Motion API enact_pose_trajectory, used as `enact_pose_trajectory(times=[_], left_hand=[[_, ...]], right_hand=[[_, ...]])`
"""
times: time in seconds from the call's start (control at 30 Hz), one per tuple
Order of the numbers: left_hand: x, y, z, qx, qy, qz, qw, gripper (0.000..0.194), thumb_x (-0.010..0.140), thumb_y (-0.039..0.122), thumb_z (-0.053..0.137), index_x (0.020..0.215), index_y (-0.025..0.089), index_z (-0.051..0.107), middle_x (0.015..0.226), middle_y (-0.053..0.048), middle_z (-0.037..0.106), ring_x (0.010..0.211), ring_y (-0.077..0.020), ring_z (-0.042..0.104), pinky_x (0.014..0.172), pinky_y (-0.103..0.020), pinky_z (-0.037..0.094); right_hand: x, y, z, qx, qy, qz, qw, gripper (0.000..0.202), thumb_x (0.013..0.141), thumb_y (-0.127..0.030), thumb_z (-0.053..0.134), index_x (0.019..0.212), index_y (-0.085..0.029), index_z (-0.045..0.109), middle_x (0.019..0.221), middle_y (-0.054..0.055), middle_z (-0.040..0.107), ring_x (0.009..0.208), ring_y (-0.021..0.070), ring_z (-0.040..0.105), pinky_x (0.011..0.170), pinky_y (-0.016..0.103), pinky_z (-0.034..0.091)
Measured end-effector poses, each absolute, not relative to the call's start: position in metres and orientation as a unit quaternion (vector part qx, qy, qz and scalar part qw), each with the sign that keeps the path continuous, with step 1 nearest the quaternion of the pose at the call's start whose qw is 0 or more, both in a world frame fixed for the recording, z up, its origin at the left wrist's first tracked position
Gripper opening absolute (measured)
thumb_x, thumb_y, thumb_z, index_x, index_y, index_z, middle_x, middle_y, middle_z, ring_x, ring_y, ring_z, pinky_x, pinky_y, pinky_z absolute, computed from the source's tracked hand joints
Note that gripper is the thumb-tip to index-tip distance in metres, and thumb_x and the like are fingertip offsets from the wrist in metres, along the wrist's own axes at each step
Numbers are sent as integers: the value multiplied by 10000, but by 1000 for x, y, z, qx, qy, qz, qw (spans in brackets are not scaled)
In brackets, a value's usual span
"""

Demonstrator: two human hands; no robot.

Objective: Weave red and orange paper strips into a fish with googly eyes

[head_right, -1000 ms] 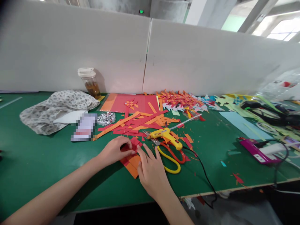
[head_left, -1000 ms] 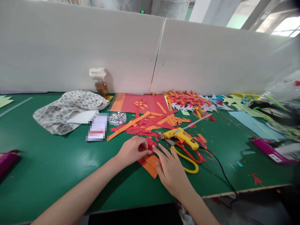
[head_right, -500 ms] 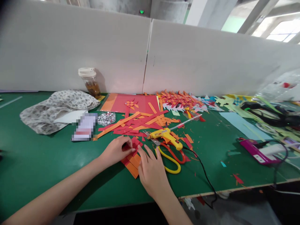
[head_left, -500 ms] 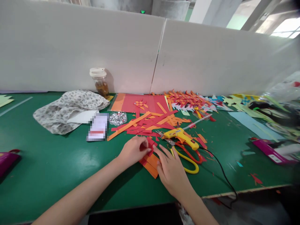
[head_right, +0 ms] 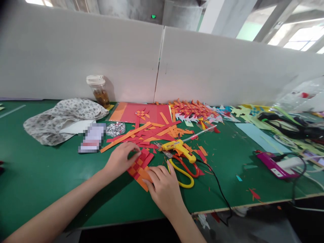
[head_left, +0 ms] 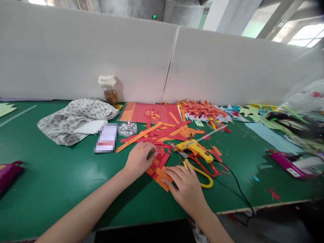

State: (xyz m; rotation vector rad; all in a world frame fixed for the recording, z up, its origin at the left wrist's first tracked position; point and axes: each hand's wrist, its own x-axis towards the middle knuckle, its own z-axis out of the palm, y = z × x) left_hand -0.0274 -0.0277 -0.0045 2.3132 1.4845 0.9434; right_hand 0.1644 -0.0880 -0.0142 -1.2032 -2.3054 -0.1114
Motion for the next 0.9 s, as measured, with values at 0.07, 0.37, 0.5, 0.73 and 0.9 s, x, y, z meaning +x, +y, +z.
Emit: enact_pose_trajectory(times=[0.07,0.37,0.5,0.73,0.9], left_hand=[[-36,-26,2,769,552,317,66,142,869,285,464,840,202,576,860,-41,650,838,-212,561,761,-337,401],[-38,-24,2,750,523,256,313,297,717,496,603,692,201,575,705,4,613,643,-152,544,550,-249,382],[-35,-23,1,671,480,325,463,296,639,359,707,739,186,489,684,37,540,605,-105,505,552,-221,401],[-30,-22,-2,583,434,397,561,276,632,306,732,791,170,550,697,26,576,622,-101,541,590,-235,438],[-34,-23,4,646,378,403,527,41,693,204,661,728,184,671,928,-45,658,896,-177,607,824,-328,466]], right_hand=[[164,-88,-12,-444,-855,-42,265,174,867,-270,505,973,-208,629,931,34,682,875,176,586,1034,444,245],[166,-87,-12,-444,-858,-28,255,202,869,-271,491,1021,-198,603,956,49,655,902,180,589,984,421,331],[170,-87,-15,-453,-846,-19,281,262,856,-302,513,1086,-182,555,1006,75,642,967,209,580,974,444,362],[175,-79,-16,-516,-782,34,348,233,853,-345,522,1027,-196,568,1024,90,643,1015,231,577,863,398,472],[179,-83,-12,-467,-774,-36,427,137,832,-151,530,898,-227,624,911,33,693,923,191,616,980,455,373]])
